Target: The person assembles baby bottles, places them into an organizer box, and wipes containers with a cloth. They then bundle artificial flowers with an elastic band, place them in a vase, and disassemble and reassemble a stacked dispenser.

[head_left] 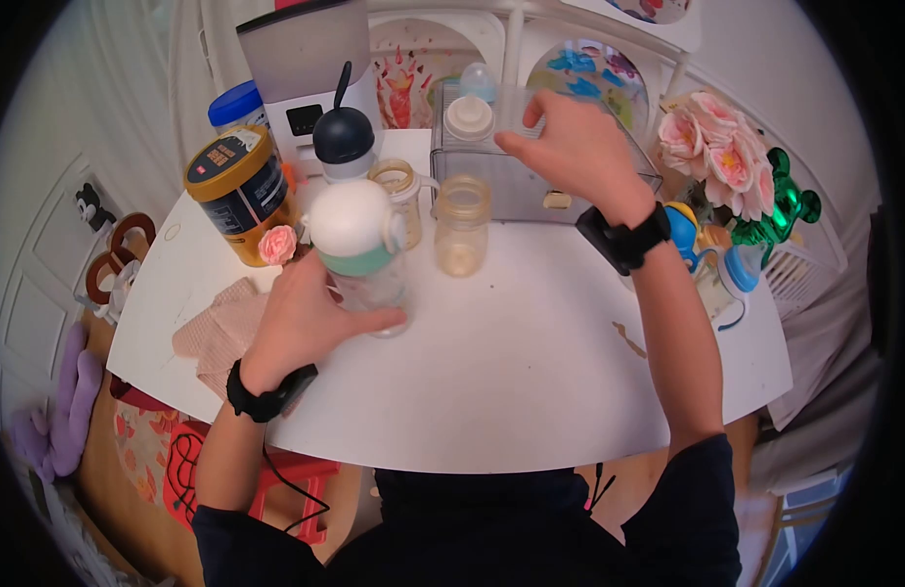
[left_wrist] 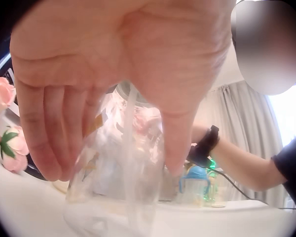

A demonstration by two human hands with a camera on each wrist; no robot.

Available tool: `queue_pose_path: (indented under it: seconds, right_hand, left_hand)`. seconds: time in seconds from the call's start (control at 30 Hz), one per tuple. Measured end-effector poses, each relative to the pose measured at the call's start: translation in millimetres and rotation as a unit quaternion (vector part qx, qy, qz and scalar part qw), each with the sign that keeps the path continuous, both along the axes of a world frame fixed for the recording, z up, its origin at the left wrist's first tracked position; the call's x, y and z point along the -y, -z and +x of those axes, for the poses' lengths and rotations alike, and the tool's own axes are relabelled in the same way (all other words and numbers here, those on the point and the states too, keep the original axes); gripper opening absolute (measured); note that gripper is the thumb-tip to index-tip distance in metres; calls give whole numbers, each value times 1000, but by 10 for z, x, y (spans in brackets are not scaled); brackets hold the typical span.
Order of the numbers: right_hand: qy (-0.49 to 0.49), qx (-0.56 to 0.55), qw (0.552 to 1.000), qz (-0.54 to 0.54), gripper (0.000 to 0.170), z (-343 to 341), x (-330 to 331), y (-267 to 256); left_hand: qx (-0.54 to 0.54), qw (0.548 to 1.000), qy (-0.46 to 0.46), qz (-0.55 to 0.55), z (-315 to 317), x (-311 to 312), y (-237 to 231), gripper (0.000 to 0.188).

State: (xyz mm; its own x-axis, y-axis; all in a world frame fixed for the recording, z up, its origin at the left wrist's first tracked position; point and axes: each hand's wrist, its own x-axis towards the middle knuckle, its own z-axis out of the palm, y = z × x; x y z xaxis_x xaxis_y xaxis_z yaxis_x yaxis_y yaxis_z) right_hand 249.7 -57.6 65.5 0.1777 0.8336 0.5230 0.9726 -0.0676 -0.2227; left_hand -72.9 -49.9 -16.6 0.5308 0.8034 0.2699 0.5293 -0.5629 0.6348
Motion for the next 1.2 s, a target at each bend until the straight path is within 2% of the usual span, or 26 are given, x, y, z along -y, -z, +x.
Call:
queue_pose_path:
  seconds: [0.1,0.33,0.37,0.4,0.5,0.6,0.73,0.8,1.0,1.03,1.07,1.1,1.17,1.2]
  right_hand:
    - [-3,-11,1000,-12,56,-82,-160,-25]
    - [-38,13,999,-28,67,-136,-470,48]
    - [-29,11,998,-61,73,-149,-502,43]
    - [-20,9,995,-93,79,-156,-532,42]
    - [-19,3,996,-91,82,-148,-623,109]
    - [-37,-8,998,-58,81,-126,-664,156]
    - [-25,-17,996,-87,86,-124,-691,146]
    - [-31,2,998,-57,85,-88,-754,226]
    - [-28,-13,999,-34,77,-92,-761,176]
    - [-28,-13,999,-34,77,-78,-768,172]
    - [-28,-11,999,34,75,-47,-778,168]
    - [-27,-8,995,101,73,-10,-787,157]
    - [-37,-20,993,113,75,86,-762,35]
    - [-46,-34,991,124,77,133,-744,-34]
  left_hand:
    - [42,998,-49,-2,-138,-168,99,79]
    - [6,991,-132,15,-157,-237,24,80]
    - [-1,990,-142,7,-149,-233,12,81]
    - [-3,990,-142,5,-152,-246,16,81]
    - [7,991,-133,10,-166,-264,16,83]
    - [-6,990,-140,11,-166,-235,-9,88]
    - [-35,986,-163,17,-202,-142,-39,91]
    - [-45,984,-169,12,-230,-66,-85,91]
    - [-71,972,-212,76,-333,237,-191,86]
    - [-66,967,-211,125,-323,289,-184,77]
    - [-59,961,-209,172,-304,340,-184,67]
    - [-59,961,-210,172,-273,400,-214,67]
    - [-53,966,-188,169,-178,534,-328,53]
    - [-52,966,-187,170,-126,590,-386,53]
